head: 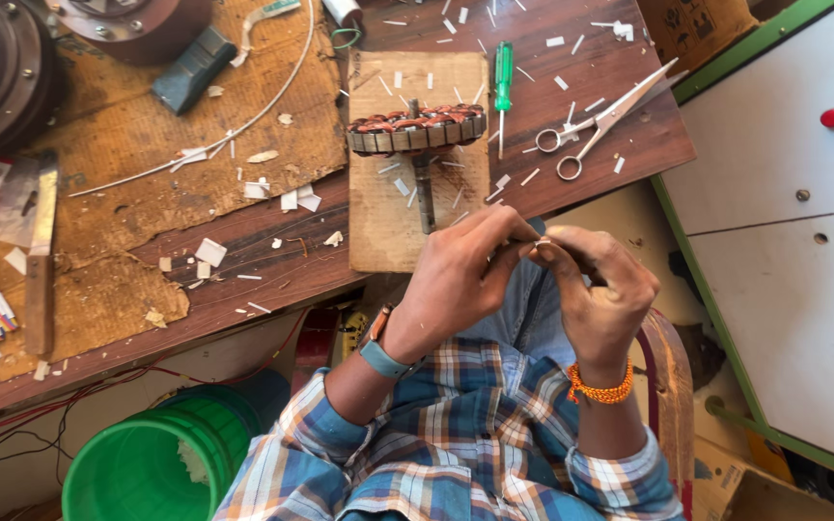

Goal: The person inserts small white insulating strips into the slots of a cylindrical motor stator. They use a green screwdriver to press the strips into place and scissors to trim excess material. The work is performed at a cluttered workbench with other motor parts visible.

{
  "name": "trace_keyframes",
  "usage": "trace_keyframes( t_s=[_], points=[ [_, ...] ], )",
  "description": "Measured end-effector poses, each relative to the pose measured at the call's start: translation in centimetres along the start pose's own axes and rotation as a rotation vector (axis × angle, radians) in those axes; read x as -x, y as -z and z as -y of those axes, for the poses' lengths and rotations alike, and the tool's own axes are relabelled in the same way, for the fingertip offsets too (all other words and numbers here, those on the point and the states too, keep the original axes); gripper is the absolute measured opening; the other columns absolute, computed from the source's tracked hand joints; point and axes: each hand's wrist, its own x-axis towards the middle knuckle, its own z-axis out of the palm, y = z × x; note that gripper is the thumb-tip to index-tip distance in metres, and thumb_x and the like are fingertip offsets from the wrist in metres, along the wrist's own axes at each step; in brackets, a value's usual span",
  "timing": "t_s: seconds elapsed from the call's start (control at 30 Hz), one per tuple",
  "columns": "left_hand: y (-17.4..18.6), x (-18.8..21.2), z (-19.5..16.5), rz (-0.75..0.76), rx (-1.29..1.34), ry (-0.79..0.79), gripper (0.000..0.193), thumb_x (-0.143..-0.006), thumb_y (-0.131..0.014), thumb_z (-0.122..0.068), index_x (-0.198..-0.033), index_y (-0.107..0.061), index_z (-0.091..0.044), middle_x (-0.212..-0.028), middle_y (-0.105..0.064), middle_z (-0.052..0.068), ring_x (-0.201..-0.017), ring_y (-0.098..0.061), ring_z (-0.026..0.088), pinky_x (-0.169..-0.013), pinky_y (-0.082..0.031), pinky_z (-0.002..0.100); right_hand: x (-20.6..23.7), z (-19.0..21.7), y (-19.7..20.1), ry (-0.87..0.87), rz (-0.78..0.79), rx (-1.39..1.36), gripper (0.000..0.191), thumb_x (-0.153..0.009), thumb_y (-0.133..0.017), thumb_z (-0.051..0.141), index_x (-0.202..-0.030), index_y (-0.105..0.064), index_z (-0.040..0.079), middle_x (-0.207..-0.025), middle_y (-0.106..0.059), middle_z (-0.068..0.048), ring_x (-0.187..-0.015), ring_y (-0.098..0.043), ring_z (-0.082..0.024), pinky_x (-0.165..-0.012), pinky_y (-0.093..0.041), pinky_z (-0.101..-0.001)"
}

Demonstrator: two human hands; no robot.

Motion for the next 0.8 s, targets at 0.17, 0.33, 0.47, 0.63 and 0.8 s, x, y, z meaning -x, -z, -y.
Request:
trace_keyframes(
  t_s=[0.17, 0.33, 0.47, 0.63, 0.8],
  points=[
    [-0.5, 0.3, 0.2, -0.020, 0.126, -0.014, 0.014, -0.096, -0.067, -0.001, -0.109, -0.067, -0.004, -0.097, -0.069, 0.009, -0.084, -0.070, 0.020, -0.072, -0.057, 0.031, -1.2, 0.5, 1.4, 0.187, 0.106, 0.074, 0.017, -0.093, -0.078, -0.007, -0.105, -0.070, 0.002, -0.100, -0.075, -0.014, -0.091, -0.076, -0.020, -0.077, -0.061, -0.0272],
    [-1.3, 1.0, 0.6, 0.061, 0.546, 0.209, 0.012, -0.103, -0.068, -0.010, -0.110, -0.069, 0.000, -0.097, -0.069, 0.004, -0.085, -0.070, 0.007, -0.057, -0.059, 0.022, -1.6, 1.4, 3.2, 0.204, 0.188, 0.053, 0.020, -0.087, -0.079, -0.008, -0.101, -0.069, 0.002, -0.100, -0.074, -0.013, -0.086, -0.075, -0.019, -0.073, -0.060, -0.0268],
    [-1.7, 1.2, 0.4, 0.040, 0.715, 0.339, 0.012, -0.103, -0.066, -0.008, -0.110, -0.066, 0.001, -0.096, -0.069, 0.004, -0.083, -0.067, 0.006, -0.057, -0.057, 0.022, -1.8, 1.7, 2.9, 0.175, 0.175, 0.018, 0.020, -0.087, -0.079, -0.008, -0.101, -0.069, 0.001, -0.100, -0.074, -0.014, -0.086, -0.074, -0.018, -0.073, -0.059, -0.0256],
    [-1.3, 1.5, -0.7, -0.050, 0.419, 0.207, 0.008, -0.101, -0.069, -0.005, -0.107, -0.067, 0.001, -0.095, -0.066, 0.005, -0.078, -0.067, 0.008, -0.056, -0.057, 0.024, -1.4, 2.1, 2.2, 0.089, 0.109, -0.053, 0.012, -0.094, -0.078, -0.007, -0.103, -0.072, -0.002, -0.099, -0.075, -0.013, -0.089, -0.075, -0.016, -0.078, -0.059, -0.0235],
    [-0.5, 1.0, -1.2, -0.140, 0.086, -0.070, 0.013, -0.093, -0.070, 0.005, -0.100, -0.060, -0.001, -0.093, -0.061, 0.011, -0.083, -0.066, 0.026, -0.070, -0.052, 0.034, -0.9, 2.3, 1.3, -0.242, 0.098, -0.133, 0.013, -0.096, -0.075, -0.003, -0.108, -0.073, -0.004, -0.096, -0.076, -0.011, -0.089, -0.074, -0.014, -0.082, -0.060, -0.0250]
  ],
)
